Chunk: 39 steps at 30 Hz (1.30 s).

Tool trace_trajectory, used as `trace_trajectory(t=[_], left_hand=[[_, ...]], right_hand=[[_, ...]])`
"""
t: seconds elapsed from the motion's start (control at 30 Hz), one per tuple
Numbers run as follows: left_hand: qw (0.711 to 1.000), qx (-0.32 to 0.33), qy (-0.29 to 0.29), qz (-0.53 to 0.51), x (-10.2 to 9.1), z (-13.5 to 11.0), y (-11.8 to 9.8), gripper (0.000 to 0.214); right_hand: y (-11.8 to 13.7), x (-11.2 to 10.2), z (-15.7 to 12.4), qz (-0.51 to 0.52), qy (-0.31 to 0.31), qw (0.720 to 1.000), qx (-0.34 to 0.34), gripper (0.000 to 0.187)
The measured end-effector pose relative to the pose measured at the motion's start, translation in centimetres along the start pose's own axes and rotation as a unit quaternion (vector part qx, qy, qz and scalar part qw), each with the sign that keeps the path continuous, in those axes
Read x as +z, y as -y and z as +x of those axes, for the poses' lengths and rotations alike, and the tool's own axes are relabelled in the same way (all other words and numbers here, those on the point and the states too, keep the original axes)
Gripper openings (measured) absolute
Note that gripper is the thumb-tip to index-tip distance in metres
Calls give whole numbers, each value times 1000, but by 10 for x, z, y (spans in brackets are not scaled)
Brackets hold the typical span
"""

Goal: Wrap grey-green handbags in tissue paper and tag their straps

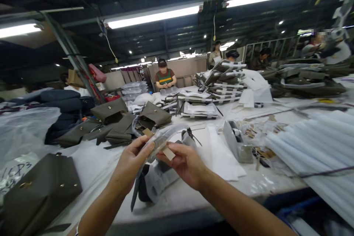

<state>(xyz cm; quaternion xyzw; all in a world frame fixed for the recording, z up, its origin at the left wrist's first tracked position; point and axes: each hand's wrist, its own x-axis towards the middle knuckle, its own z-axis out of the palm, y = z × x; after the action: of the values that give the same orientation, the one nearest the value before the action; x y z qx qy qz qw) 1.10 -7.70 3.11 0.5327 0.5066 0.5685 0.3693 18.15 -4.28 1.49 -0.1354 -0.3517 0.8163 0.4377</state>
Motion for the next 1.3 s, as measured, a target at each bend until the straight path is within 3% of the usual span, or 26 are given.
trace_trajectory(t=[0.23,0.43,0.7,0.97,1.13,1.3], left_hand=[[994,52,-45,89,2,0,10,44],[987,107,-58,109,5,1,19,45],[968,165,-66,175,12,-9,3,22],[953,203,-51,218,12,-14,-15,16],[883,239,-58,399,8,-11,-28,11],[749,332,-99,565,10,-14,-25,23]], right_hand=[[-13,14,-8,-46,27,996,-73,27],[-27,13,1,-48,-36,991,-122,28],[-31,11,4,-92,-120,984,-98,32],[-38,11,5,-94,-130,980,-115,33],[-41,11,7,-106,-121,978,-131,35],[-39,13,12,-111,-121,976,-144,37]])
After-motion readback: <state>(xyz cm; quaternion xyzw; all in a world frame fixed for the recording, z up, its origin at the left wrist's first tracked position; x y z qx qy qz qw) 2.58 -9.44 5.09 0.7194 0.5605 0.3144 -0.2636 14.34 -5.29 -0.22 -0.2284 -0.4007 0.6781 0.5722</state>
